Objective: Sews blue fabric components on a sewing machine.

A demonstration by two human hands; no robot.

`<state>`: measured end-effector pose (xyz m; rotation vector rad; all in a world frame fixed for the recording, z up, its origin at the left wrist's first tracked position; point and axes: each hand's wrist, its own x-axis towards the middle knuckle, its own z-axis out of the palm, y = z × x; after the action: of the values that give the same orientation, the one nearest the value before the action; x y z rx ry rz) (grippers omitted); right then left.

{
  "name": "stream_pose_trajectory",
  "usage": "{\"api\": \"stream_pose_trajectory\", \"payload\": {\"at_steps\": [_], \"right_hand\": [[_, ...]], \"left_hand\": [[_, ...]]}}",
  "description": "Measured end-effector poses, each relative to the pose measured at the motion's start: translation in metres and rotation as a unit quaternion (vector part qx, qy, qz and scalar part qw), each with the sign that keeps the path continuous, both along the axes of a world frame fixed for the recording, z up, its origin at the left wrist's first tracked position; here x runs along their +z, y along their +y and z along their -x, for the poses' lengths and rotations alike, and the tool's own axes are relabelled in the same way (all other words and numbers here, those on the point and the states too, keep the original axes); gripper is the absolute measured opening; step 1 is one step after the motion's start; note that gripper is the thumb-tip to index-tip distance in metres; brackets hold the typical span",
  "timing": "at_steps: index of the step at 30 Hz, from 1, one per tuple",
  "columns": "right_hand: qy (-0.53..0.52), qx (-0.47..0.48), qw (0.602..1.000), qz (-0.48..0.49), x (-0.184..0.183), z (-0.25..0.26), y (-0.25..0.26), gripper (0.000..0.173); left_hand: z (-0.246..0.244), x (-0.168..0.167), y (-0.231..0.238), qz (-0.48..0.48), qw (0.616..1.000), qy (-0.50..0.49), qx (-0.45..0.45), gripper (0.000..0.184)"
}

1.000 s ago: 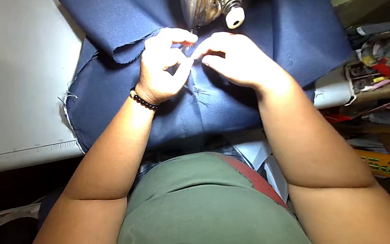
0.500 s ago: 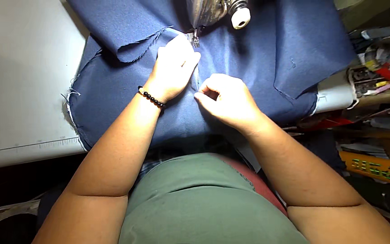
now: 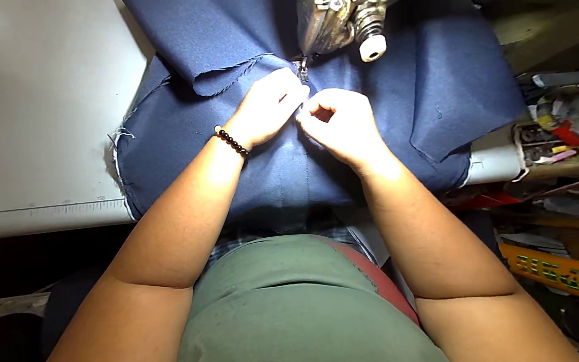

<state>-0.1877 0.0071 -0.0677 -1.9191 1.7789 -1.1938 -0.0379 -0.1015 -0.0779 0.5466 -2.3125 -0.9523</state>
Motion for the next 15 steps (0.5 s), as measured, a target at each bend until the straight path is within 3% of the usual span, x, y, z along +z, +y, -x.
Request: {"api": "stream_pose_trajectory", "payload": {"at_steps": [4,15], "right_hand": [[-0.039,0.005,0.999,0.029,-0.011,0.000,-0.002,0.013],[-0.046,-0.033,0.998,0.031,-0.015,0.000,-0.007,0.016]], "left_hand": [[-0.005,-0.002,-0.007,-0.010,0.999,0.013,-0.049,0.025],[-0.007,0.002,-0.006,0.006,0.999,-0.026,-0.021,0.022]]}}
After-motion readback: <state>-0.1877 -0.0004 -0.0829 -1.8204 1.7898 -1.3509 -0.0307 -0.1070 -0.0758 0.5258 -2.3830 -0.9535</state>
